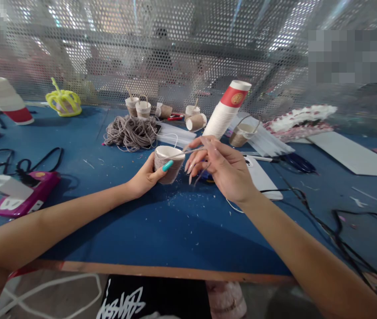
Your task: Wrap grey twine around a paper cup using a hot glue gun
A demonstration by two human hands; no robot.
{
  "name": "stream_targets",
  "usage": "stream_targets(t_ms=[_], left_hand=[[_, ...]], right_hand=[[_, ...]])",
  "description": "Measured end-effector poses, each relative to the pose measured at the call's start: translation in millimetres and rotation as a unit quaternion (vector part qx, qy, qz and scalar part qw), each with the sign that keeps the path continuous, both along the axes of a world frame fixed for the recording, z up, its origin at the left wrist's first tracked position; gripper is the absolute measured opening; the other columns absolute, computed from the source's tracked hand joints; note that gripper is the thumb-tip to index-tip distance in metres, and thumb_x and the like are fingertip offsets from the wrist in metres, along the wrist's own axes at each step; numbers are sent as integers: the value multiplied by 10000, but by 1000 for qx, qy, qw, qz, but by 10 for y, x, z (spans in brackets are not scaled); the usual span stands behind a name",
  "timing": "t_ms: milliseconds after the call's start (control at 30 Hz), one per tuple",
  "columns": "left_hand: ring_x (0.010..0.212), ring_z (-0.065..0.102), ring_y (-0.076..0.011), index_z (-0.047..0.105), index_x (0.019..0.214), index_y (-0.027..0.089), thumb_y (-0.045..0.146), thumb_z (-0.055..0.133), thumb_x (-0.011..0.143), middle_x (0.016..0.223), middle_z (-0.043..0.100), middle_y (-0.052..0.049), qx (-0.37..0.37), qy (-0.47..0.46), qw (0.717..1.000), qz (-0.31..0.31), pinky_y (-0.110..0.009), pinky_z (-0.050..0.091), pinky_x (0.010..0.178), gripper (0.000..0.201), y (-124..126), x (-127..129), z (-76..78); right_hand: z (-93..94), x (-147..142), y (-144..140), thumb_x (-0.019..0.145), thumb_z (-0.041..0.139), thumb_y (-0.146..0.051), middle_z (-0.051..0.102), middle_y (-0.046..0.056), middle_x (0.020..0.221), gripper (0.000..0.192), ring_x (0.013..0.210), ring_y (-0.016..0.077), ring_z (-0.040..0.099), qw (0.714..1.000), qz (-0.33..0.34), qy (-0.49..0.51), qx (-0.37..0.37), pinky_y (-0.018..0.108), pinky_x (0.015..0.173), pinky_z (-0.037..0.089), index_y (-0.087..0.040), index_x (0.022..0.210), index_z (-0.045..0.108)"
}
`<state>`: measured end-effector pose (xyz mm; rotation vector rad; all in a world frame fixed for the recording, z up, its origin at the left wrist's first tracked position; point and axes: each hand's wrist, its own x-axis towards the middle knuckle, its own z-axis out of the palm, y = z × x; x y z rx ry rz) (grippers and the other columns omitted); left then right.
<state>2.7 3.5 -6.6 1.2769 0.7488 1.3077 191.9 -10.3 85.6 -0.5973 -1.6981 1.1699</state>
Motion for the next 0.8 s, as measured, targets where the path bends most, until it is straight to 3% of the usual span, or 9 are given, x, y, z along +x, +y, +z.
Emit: stream_targets(t_ms=[200,433,667,800], left_hand=[[1222,545,-295,550,1171,201,399,826,682,1250,631,-103,-16,13,1000,14,-408,419,1057,596,-33,13,77],[1110,579,-264,583,1088,198,293,836,649,1089,657,-57,-9,17,1000,22,-402,453,999,515,-12,8,35],[1115,593,-257,567,1120,197,341,839,655,1121,659,-69,-26,-13,999,16,-408,443,1018,557,3,22,-14],[1134,592,-272,558,1134,180,358,850,655,1140,660,-90,-40,-19,999,17,-433,429,1054,589,10,25,-6]], right_hand=[[42,-46,-95,912,557,-571,681,60,1052,407,895,185,674,999,26,-5,-29,326,682,622,-217,748,672],[47,-98,-103,921,556,-546,624,32,723,386,979,226,679,997,66,17,-33,365,741,620,-237,729,684],[42,-61,-98,926,549,-524,682,36,801,412,741,175,687,996,65,22,-55,350,685,613,-223,669,665],[10,-25,-77,894,610,-506,701,38,800,390,717,168,694,994,73,38,-77,333,676,613,-213,648,684]])
